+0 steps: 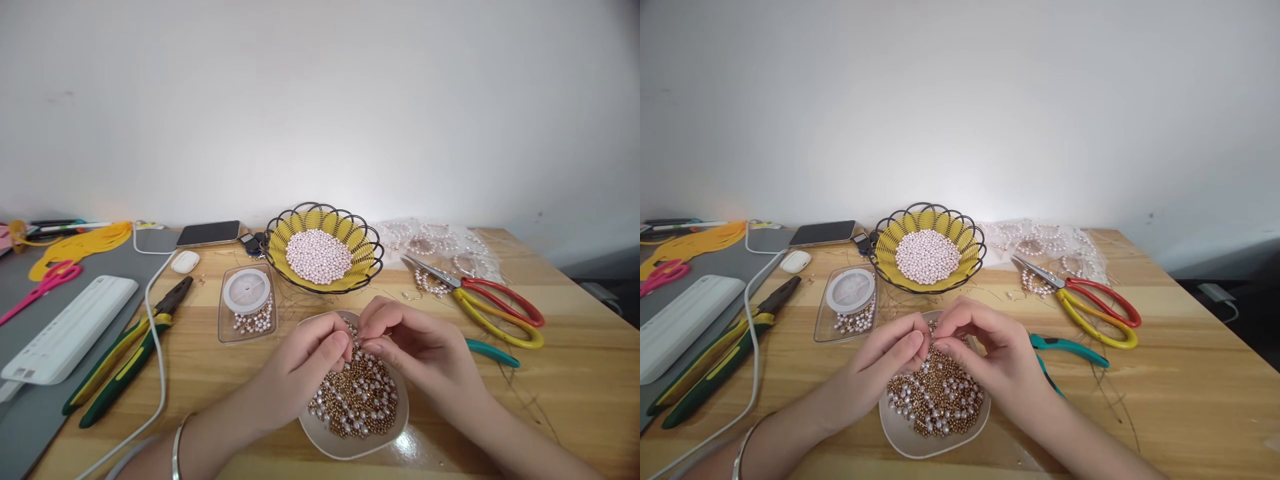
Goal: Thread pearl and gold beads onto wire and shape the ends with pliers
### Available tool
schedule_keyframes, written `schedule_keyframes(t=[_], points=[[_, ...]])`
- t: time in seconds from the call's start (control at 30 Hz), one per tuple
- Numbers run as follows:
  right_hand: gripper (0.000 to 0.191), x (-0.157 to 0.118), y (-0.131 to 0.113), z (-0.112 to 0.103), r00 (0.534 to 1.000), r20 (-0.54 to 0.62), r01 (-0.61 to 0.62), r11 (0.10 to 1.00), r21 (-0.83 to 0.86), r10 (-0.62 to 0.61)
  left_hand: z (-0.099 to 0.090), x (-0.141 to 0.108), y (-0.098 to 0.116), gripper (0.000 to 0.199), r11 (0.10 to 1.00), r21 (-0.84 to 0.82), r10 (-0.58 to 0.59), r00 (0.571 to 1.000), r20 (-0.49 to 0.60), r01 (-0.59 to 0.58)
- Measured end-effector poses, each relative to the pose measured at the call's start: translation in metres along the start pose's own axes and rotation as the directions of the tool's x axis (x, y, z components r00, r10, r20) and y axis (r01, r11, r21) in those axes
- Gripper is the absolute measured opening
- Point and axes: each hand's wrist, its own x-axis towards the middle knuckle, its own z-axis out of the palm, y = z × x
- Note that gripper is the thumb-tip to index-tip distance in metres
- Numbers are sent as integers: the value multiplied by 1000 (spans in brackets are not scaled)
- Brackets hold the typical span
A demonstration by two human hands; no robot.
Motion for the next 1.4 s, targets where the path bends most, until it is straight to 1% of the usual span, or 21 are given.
schedule_keyframes(t=[0.13,0.23,0.33,0.47,0.53,0.6,0.8,1.07,1.23,1.3,1.4], points=[[3,3,-1,0,999,-28,-13,998,66,14,0,-1,1,32,993,111,40,999,6,-41],[6,4,-1,0,999,-30,-16,995,98,19,0,-1,1,31,982,174,70,997,17,-72],[8,4,-2,1,999,-36,-28,994,107,32,1,-1,2,28,978,188,86,996,23,-89],[6,3,-2,0,998,-46,-36,994,101,41,1,-3,0,21,976,203,92,995,-29,-84],[5,3,-2,0,998,-48,-34,995,93,38,0,-4,-1,21,970,227,112,991,-73,-93],[5,3,-2,0,998,-45,-29,996,86,33,-1,-4,-2,21,965,240,134,987,-90,-109],[6,2,-3,0,999,-7,-32,996,80,33,-2,-3,0,25,970,201,142,990,-24,-135],[7,0,-2,-2,999,14,-43,997,71,43,-3,-1,1,19,960,205,213,972,-104,-188],[7,3,-4,0,999,17,-42,996,77,40,-3,0,0,18,958,157,257,961,-100,-240],[8,3,-4,0,999,24,-40,996,84,38,-3,0,1,18,964,123,249,964,-98,-236],[7,1,-4,-1,998,42,-43,994,98,39,-3,-1,3,18,984,41,179,979,-96,-175]])
